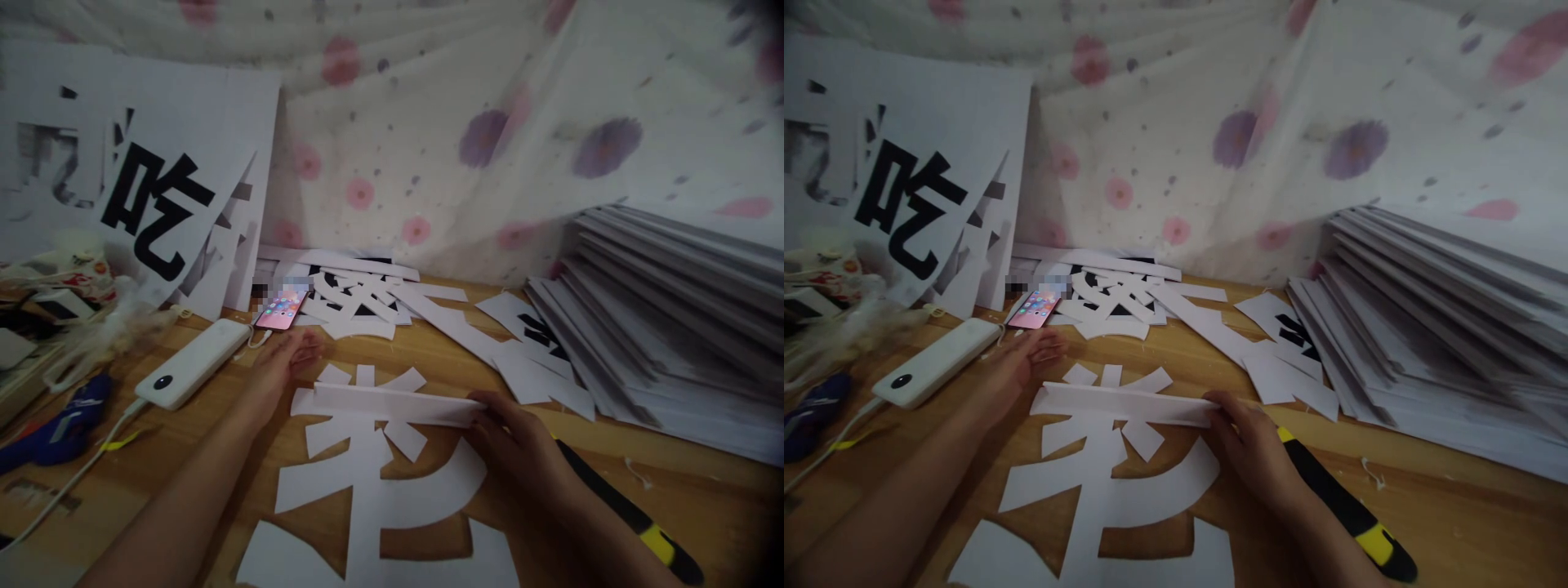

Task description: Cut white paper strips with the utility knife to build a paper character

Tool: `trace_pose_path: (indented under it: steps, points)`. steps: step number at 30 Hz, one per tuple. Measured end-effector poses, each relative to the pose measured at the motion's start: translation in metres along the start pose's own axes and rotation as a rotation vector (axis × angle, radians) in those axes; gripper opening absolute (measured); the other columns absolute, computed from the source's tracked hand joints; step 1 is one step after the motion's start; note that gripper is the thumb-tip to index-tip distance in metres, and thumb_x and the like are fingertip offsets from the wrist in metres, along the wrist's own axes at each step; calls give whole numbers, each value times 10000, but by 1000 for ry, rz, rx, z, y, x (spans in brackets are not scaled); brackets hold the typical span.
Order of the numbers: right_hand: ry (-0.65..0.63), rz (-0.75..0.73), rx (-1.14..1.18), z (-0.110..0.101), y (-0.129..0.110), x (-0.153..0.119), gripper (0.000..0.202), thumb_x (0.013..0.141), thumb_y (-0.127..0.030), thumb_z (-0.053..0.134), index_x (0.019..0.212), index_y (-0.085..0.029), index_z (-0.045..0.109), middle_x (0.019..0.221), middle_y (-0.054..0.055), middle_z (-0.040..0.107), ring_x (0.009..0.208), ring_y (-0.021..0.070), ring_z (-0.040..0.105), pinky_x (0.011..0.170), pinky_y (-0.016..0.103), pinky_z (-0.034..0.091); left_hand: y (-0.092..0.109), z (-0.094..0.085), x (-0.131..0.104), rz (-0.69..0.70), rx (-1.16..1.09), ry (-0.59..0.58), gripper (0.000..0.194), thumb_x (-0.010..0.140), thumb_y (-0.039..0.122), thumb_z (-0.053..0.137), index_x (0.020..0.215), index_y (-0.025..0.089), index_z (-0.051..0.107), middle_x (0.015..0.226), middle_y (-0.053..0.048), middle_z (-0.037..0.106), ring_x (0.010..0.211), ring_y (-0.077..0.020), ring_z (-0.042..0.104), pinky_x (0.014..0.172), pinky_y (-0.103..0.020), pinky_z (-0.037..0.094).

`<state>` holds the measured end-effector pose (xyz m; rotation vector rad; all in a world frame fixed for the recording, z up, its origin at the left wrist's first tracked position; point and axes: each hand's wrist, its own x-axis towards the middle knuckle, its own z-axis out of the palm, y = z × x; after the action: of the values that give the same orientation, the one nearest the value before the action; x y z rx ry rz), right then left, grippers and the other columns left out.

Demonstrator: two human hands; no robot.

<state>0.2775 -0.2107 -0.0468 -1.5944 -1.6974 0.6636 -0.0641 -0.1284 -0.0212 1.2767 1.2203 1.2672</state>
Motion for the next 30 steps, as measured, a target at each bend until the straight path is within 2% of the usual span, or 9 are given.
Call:
trace_pose_path:
  steps: [4,8,11,13,15,19,22,26,30]
  points:
    - [0,21,23,2,2,1,233,799,-369,555,988,-256,633,912,36,698,818,254,635,766,407,470,5,5,-9,-28,42,-140,391,811,505,510,1023,188,598,1082,-94,667,1012,-236,629,902,-397,477]
    - [39,86,120,3,12,3,225,817,-376,543,990,-246,606,842,26,682,782,240,640,765,412,498,7,5,-19,-41,203,-326,307,657,247,639,964,243,649,1052,-39,678,1063,-267,589,949,-449,432]
    - [76,127,239,3,17,6,226,837,-415,522,973,-244,581,825,19,671,786,230,649,766,401,524,6,3,-25,-30,388,-512,532,571,97,568,1065,281,639,1248,-24,591,1249,-293,447,1060,-502,310]
    - [114,149,306,2,18,8,243,824,-447,545,957,-246,578,820,16,667,790,231,649,769,404,530,5,3,-27,10,586,-633,710,579,65,497,1246,310,520,1437,-3,410,1381,-271,246,1113,-519,206]
    - [155,169,360,2,19,9,269,797,-467,583,957,-251,579,792,9,659,756,231,647,754,410,536,4,4,-27,73,757,-708,777,599,58,455,1332,310,411,1507,0,284,1416,-252,123,1121,-536,168]
    - [210,184,451,4,21,11,313,753,-484,636,965,-260,577,756,-6,644,698,216,639,711,396,545,7,7,-27,140,845,-739,795,565,63,473,1327,274,396,1511,-46,272,1414,-283,114,1103,-545,225]
    - [242,184,487,5,22,11,326,744,-493,643,955,-254,574,751,-12,640,694,199,634,712,370,538,12,12,-29,181,859,-740,783,568,67,482,1323,246,380,1449,-73,361,1378,-278,240,1094,-500,275]
    - [264,194,495,4,21,11,354,723,-495,663,953,-243,566,702,-26,624,654,187,626,692,355,526,13,20,-31,244,858,-620,721,585,74,497,1281,217,378,1285,-95,477,1206,-250,452,1012,-429,387]
    - [256,214,491,2,17,10,343,708,-483,680,930,-241,579,679,-22,622,646,204,628,696,382,522,9,30,-32,266,855,-518,529,605,96,507,1118,214,455,1110,-73,547,1061,-231,530,909,-387,455]
